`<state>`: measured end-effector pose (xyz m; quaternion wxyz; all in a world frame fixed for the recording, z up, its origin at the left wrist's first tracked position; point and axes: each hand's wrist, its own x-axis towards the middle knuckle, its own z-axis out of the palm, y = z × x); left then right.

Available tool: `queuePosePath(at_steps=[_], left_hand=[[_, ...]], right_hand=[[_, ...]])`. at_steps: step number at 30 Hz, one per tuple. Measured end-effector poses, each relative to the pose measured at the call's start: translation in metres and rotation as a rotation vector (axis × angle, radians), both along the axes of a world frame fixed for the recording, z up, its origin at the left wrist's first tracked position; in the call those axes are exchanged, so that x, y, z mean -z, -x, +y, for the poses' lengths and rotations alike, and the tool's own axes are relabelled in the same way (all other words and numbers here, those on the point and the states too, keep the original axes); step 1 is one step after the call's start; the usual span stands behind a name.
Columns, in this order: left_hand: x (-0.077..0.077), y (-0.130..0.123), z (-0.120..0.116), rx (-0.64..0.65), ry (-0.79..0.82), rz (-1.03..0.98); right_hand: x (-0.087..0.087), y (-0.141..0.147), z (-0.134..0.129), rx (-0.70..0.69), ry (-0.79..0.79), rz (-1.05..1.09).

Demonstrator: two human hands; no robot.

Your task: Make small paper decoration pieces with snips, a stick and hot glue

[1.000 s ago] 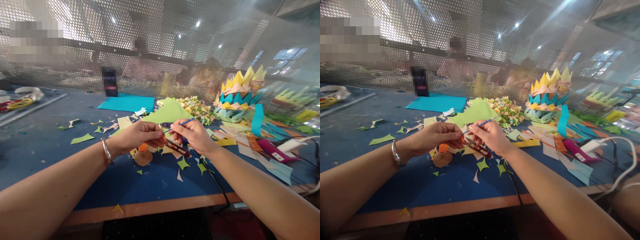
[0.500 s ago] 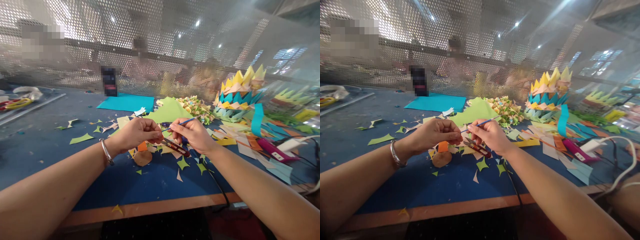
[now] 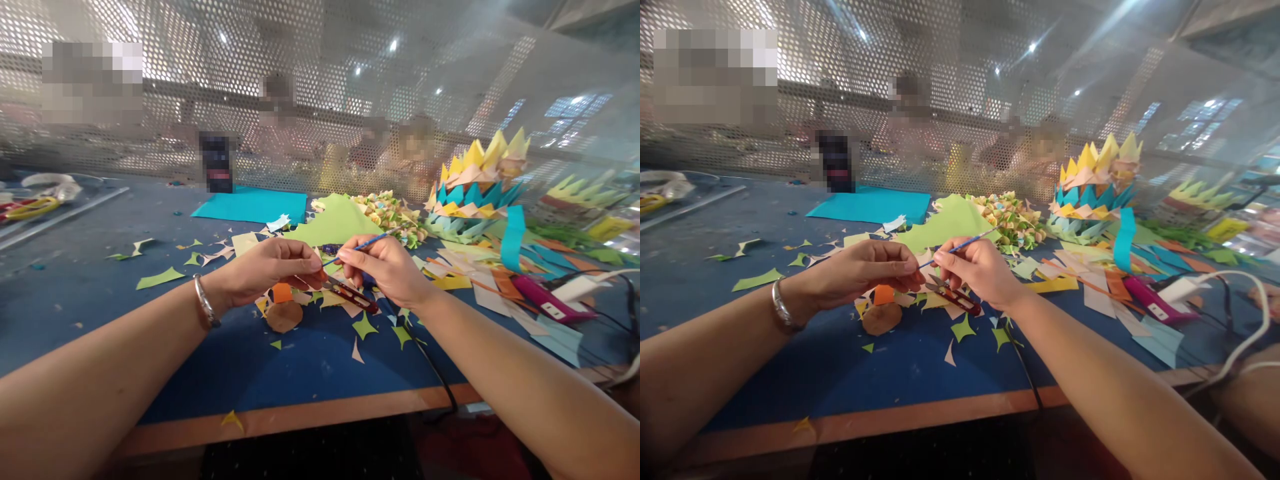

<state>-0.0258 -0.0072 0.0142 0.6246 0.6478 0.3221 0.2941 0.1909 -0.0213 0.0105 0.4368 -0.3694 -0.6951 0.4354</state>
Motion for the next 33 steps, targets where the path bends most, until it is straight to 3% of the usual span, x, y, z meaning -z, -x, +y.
queuePosePath(at_steps=[8,33], left_hand=[[-0.0007,-0.0009,-0.0011,-0.045,0.101,-0.020],[0.0023,-0.0008,0.0029,-0.093,0.050,-0.103]], right_hand=[[0.0015,-0.0013,0.0001,-0.016,0.015,-0.012],[-0.0011,-0.0023,-0.0005,-0.050,0.071,0.011]])
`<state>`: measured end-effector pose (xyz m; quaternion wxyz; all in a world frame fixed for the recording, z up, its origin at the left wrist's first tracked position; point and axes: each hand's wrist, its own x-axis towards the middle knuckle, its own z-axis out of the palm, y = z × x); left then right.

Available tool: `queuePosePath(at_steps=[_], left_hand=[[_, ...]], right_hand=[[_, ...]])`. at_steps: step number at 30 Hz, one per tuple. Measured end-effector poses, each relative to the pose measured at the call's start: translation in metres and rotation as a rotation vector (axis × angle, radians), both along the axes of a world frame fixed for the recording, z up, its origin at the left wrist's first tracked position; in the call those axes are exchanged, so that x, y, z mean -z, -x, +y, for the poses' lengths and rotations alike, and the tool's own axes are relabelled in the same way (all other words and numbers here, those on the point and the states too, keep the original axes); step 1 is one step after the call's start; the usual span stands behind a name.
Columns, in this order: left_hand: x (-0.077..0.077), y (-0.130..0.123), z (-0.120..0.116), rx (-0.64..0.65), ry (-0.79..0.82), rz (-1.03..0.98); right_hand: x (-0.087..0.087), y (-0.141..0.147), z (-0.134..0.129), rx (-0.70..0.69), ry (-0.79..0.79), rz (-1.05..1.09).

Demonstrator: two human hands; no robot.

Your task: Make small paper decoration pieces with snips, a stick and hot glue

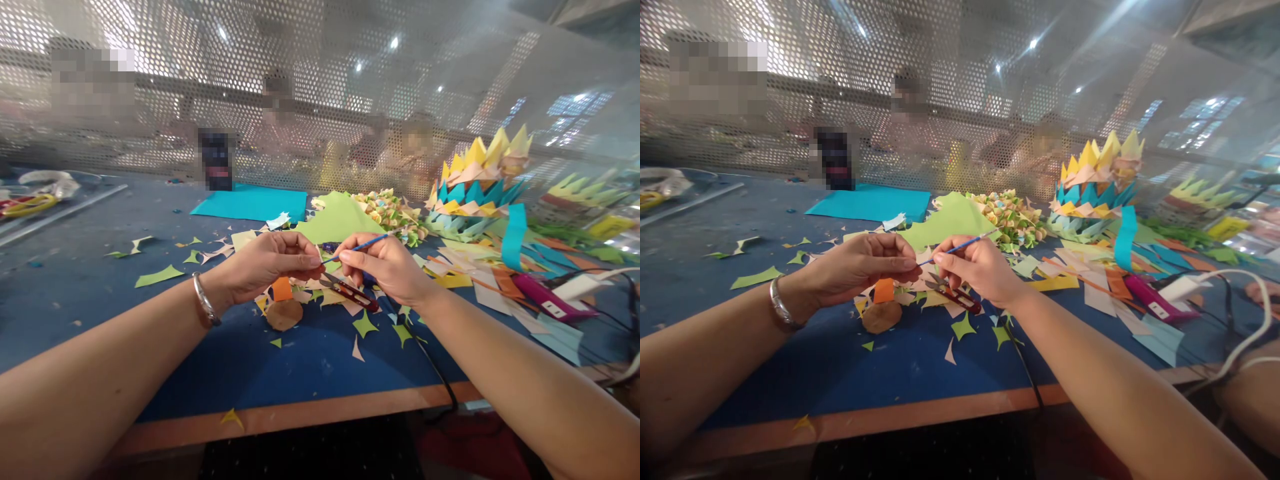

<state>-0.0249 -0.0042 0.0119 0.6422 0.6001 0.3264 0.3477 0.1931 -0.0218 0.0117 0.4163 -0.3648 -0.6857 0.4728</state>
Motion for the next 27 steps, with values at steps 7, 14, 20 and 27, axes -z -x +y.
queuePosePath(at_steps=[7,14,20,27], left_hand=[[0.0016,-0.0019,0.0006,-0.015,-0.060,0.005],[-0.0009,-0.0065,-0.0042,-0.047,-0.203,0.052],[0.0024,-0.0051,-0.0006,-0.031,-0.266,0.099],[0.0030,-0.0040,-0.0004,-0.108,-0.334,0.113]], right_hand=[[0.0013,-0.0004,0.0006,-0.008,-0.011,0.019],[0.0021,-0.0012,0.0025,0.010,-0.058,0.025],[0.0043,-0.0007,0.0038,0.035,-0.102,0.003],[0.0046,0.0017,0.0040,0.106,-0.101,0.074]])
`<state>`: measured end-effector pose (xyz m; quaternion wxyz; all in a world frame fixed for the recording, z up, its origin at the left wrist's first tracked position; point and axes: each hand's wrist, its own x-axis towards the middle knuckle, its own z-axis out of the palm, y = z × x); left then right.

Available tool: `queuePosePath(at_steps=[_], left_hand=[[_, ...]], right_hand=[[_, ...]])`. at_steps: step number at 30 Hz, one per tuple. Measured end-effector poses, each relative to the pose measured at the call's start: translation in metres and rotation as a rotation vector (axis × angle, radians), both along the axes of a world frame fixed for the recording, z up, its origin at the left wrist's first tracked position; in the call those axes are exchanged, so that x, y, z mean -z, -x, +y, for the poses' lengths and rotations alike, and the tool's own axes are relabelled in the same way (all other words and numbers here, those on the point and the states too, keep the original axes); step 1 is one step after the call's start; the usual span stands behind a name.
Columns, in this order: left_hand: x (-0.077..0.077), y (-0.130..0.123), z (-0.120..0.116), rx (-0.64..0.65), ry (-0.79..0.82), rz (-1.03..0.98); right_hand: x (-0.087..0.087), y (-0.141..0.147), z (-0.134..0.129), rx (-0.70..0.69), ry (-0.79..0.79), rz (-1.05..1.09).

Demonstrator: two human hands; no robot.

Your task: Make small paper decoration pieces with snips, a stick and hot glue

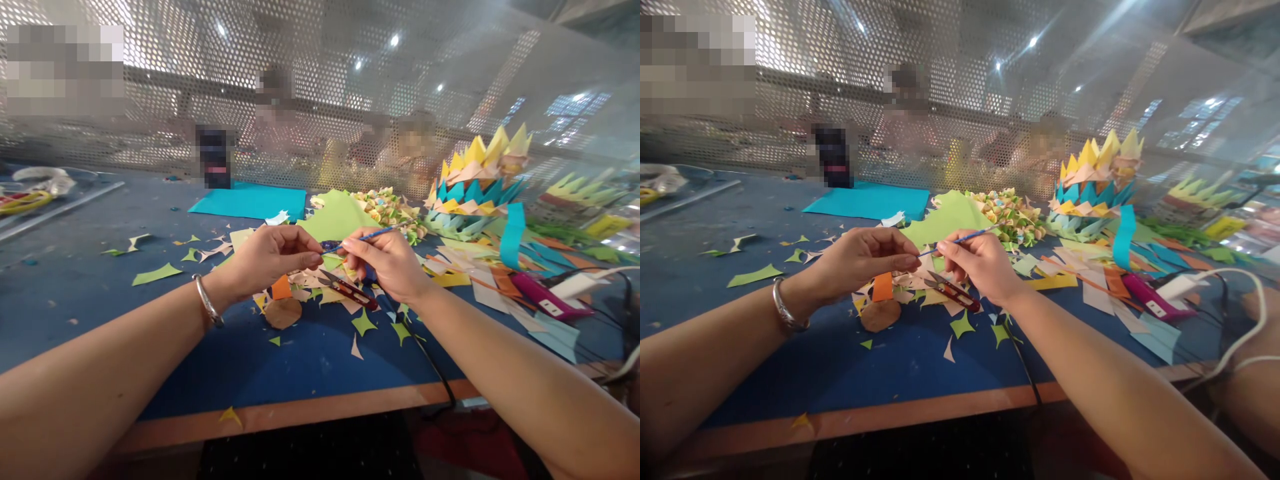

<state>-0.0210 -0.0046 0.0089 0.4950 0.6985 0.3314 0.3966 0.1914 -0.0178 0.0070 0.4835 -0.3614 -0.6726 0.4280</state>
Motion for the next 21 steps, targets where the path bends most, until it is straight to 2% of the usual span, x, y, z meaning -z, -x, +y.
queuePosePath(at_steps=[6,10,14,21], left_hand=[[-0.003,0.001,0.003,-0.164,0.055,-0.095],[-0.001,0.002,0.007,-0.245,0.124,-0.072],[0.000,0.002,0.006,-0.190,0.192,-0.083],[-0.003,0.002,0.003,-0.109,0.291,-0.159]], right_hand=[[-0.001,-0.004,0.004,0.092,-0.066,0.046],[0.000,-0.009,0.005,0.118,-0.118,-0.186],[0.000,-0.008,0.001,0.126,-0.196,-0.369],[-0.003,-0.006,-0.006,0.164,-0.327,-0.208]])
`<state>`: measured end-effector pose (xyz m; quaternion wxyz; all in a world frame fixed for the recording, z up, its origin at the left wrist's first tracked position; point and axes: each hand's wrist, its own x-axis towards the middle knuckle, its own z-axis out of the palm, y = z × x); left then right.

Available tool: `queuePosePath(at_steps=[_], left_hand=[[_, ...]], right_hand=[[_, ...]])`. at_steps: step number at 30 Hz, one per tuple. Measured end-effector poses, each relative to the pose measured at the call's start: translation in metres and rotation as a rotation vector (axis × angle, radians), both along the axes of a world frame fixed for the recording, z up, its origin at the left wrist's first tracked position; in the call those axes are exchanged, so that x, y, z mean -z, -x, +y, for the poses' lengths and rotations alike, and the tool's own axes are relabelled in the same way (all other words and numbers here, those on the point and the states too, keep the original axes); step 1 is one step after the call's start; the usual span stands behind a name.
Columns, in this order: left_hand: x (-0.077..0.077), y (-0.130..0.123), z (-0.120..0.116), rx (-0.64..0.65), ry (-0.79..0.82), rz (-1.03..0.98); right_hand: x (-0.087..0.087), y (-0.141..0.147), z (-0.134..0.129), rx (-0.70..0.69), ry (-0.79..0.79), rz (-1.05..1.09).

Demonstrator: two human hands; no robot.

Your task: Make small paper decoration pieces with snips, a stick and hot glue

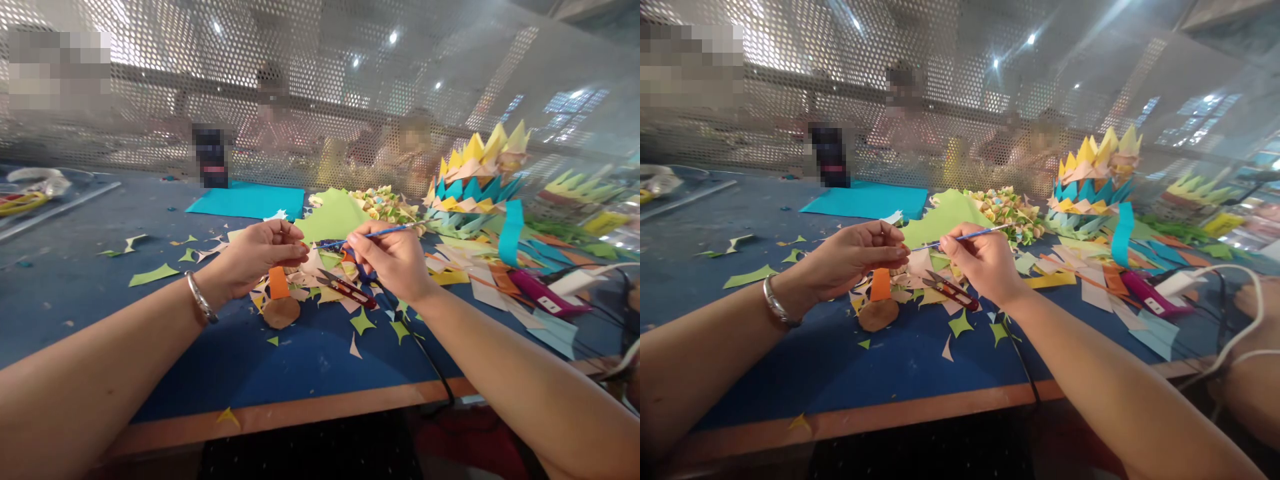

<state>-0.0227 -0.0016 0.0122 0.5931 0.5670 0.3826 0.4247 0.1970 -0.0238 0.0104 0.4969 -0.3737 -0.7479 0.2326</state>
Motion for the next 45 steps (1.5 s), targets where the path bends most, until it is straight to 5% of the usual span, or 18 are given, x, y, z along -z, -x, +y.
queuePosePath(at_steps=[33,45], left_hand=[[0.0034,-0.0020,-0.0031,0.048,-0.016,-0.017],[0.0025,-0.0068,-0.0079,-0.003,0.054,-0.204]], right_hand=[[-0.0006,0.0038,-0.0031,0.005,0.002,-0.045],[0.0001,0.0048,-0.0055,0.020,-0.086,-0.099]])
